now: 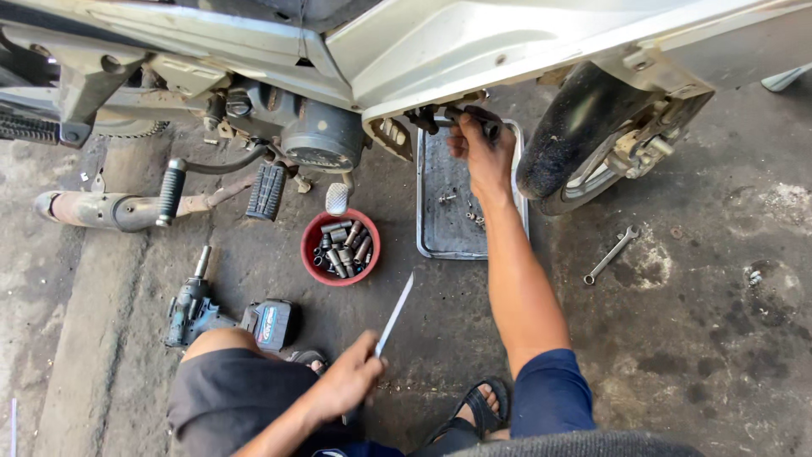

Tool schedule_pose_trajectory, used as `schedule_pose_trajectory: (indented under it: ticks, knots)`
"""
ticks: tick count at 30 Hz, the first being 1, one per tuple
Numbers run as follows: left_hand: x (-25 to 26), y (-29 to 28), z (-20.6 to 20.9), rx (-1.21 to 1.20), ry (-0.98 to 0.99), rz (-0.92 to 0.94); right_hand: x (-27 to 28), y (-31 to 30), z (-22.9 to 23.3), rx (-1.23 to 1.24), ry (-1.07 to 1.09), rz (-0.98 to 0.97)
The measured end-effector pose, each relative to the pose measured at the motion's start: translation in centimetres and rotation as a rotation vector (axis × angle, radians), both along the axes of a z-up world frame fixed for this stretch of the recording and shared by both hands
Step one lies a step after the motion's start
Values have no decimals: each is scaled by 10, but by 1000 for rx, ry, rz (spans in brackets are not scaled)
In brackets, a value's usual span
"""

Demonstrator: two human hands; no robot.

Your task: The person uses a cordless impact wrench to remove bolts from the rear section of a motorcycle, placing them into a red container. They then use a manual wrench to loosen additional fasteners near the engine and exhaust, organizing the removed parts into a metal tray.

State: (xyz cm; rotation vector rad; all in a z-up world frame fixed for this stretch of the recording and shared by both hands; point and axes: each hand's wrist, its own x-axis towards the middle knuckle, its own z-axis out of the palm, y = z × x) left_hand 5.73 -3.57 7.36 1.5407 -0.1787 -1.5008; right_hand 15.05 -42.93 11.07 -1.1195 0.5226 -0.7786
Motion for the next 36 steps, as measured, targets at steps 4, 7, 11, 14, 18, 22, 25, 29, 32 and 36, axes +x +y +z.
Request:
schedule_pose_trajectory:
  ticks: [4, 7, 11, 14, 18, 22, 25, 29, 32, 36]
  knots:
    - [70, -42, 53, -31, -430, -177, 34, 15, -12, -1, -52, -163]
    - [97, -63, 60, -128, -481, -164, 48, 19, -13, -150, -16, -297]
    - [103, -79, 53, -186, -462, -80, 40, 17, -15, -540, 288, -532]
    - [116, -86, 26, -187, -576, -92, 39, 24, -14, -460, 191, -374]
    - [119, -104, 30, -196, -624, -61, 36, 25, 10, 267, 116, -137]
    - [125, -118, 43, -243, -768, -54, 33, 17, 7, 104, 156, -138]
    - [131, -127, 45, -236, -817, -30, 25, 11, -4, -565, 344, -145]
    - [132, -138, 56, -224, -897, -44, 34, 21, -3, -209, 160, -17]
    - [131, -147, 50, -225, -929, -43, 34, 12, -1, -813, 573, -137]
    - [132, -160, 47, -213, -950, -33, 27, 11, 1, -906, 599, -100]
